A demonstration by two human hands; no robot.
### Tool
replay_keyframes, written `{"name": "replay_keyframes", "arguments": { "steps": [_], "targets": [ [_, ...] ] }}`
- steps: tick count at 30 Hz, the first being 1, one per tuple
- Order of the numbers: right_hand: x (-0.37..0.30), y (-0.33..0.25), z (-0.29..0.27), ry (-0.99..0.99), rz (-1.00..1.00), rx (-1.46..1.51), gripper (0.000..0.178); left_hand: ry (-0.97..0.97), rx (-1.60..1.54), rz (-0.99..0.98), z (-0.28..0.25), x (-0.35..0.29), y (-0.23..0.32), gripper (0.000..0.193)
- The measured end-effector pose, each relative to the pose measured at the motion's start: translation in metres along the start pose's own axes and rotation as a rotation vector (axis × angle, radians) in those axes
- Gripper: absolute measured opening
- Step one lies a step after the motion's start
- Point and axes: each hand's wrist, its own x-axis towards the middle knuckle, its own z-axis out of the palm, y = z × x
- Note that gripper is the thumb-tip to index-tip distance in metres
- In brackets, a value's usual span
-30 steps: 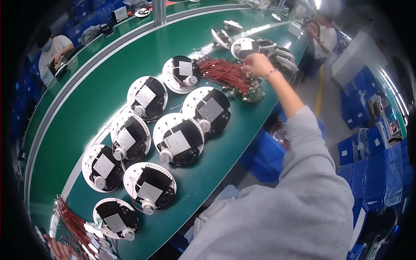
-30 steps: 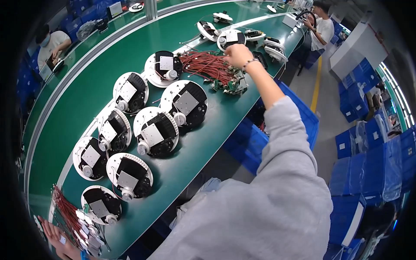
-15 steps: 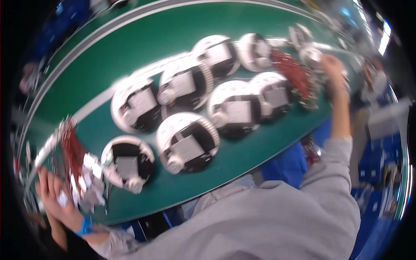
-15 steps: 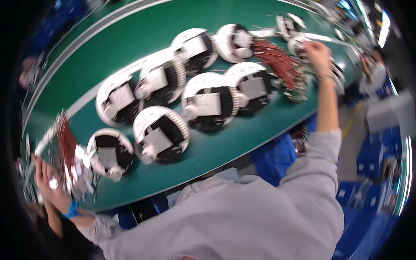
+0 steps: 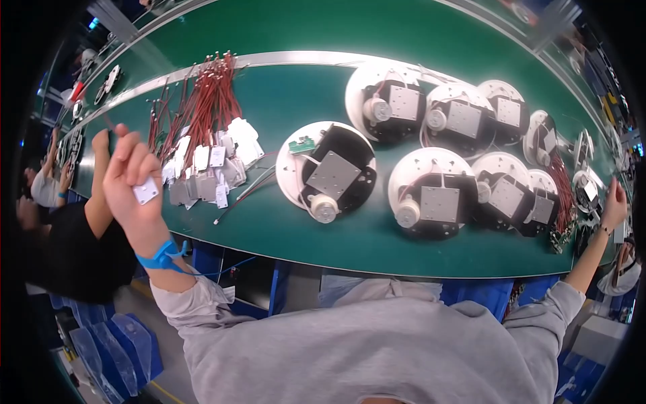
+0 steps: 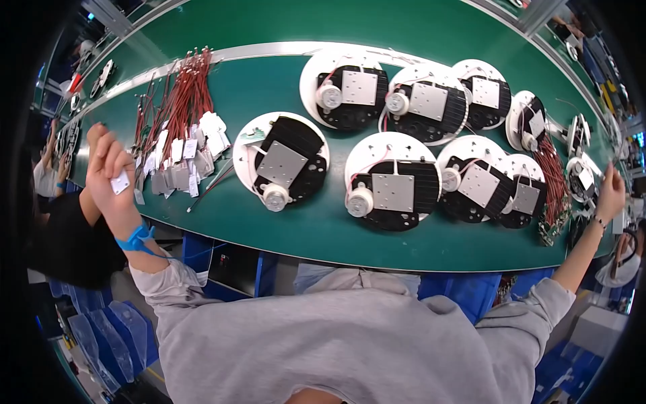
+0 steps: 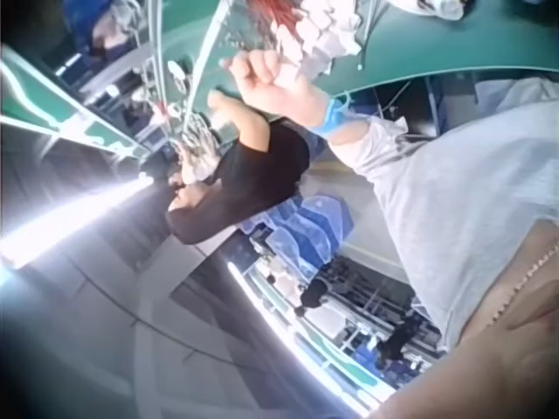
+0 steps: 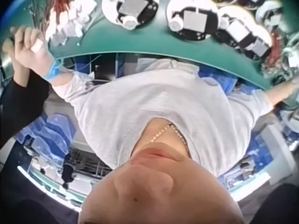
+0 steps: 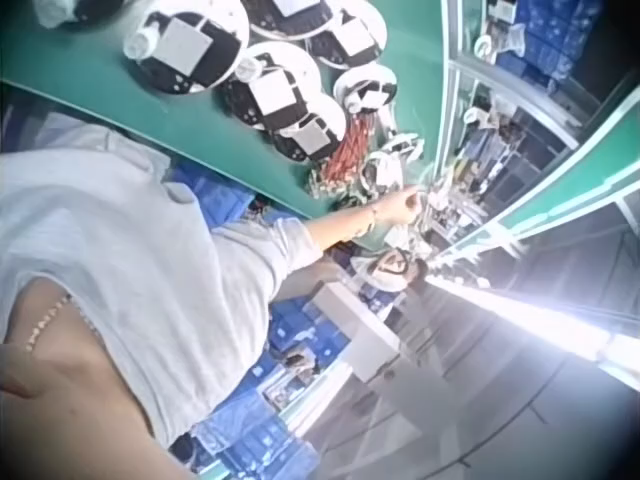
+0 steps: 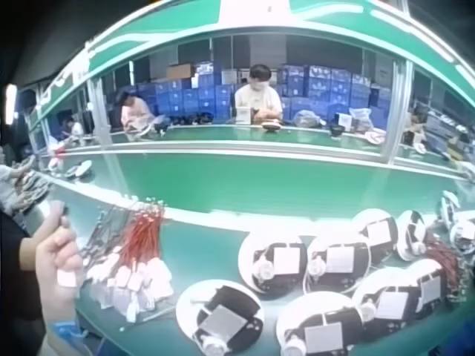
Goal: Assembling round electronic components by attaching wires and white plastic housings.
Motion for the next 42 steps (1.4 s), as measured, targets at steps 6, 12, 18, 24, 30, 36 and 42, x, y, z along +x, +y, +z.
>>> {"name": "replay_keyframes", "arguments": {
  "steps": [6, 12, 18, 24, 30, 36, 42],
  "targets": [
    [-0.031, 0.035, 0.016, -0.278, -0.307, -1.13, 0.053, 0.133, -0.001, -0.047, 0.023, -0.004, -0.037, 0.019],
    [-0.207, -0.28, 0.16, -1.099, -0.167, 0.525, 0.051, -0.353, 0.44, -0.319, 0.092, -0.045, -0.138, 0.02],
    [-0.235, -0.387, 0.191, -1.566, 0.187, 1.372, 0.052, -0.304, 0.202, -0.709, 0.113, -0.057, -0.181, 0.017],
    [-0.249, -0.404, 0.188, -1.134, -0.375, 0.781, 0.015, -0.018, 1.49, 0.421, 0.059, -0.059, -0.136, 0.022],
    [-0.294, -0.369, 0.224, -1.067, -0.888, 0.621, 0.01, -0.426, 1.56, 0.192, -0.007, -0.016, -0.123, 0.039],
    [-0.311, -0.354, 0.253, -0.894, -1.103, 0.614, 0.016, -0.583, 1.295, -0.125, -0.018, 0.002, -0.12, 0.033],
    [-0.302, -0.338, 0.251, -0.938, -1.294, 0.401, 0.014, -0.402, 0.932, -0.531, -0.025, -0.001, -0.134, 0.026]
  ]
}}
